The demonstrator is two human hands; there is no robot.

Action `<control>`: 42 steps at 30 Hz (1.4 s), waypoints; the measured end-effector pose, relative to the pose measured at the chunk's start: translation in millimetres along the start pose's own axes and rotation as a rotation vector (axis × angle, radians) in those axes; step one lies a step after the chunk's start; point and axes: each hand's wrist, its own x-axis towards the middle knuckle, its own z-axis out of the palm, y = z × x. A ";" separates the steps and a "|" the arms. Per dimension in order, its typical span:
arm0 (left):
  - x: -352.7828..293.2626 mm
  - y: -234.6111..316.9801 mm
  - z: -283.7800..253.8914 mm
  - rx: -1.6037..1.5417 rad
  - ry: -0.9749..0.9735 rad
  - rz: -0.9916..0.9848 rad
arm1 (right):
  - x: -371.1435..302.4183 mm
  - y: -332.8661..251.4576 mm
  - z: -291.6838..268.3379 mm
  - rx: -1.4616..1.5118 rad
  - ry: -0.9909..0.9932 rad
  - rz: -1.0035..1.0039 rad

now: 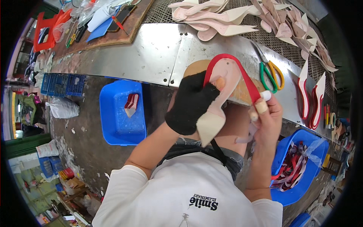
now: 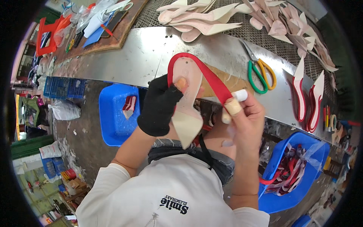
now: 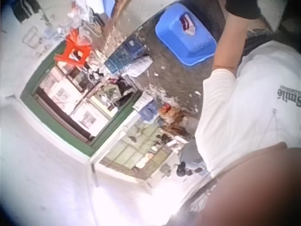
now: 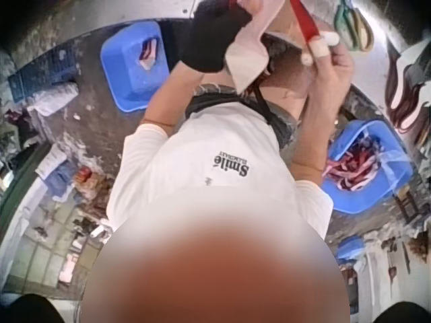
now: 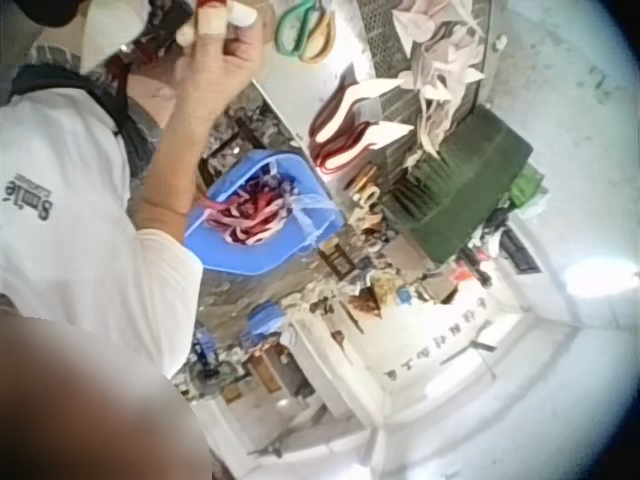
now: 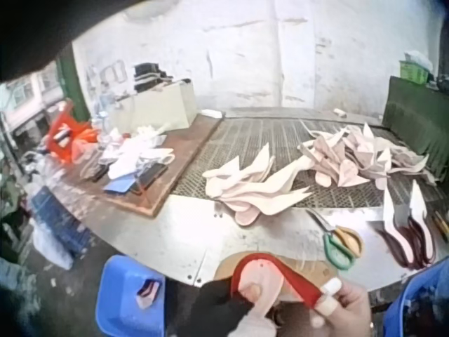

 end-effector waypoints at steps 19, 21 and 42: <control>14.3 -17.8 26.5 -0.134 0.254 0.223 | 14.8 16.7 22.8 -0.777 0.120 -0.458; 16.1 -16.5 24.8 -0.092 0.243 0.241 | 17.9 18.5 20.5 -0.830 0.073 -0.659; 28.8 -14.7 -21.5 0.115 -0.245 -0.072 | 34.7 -16.9 -14.8 -0.638 -0.465 -0.034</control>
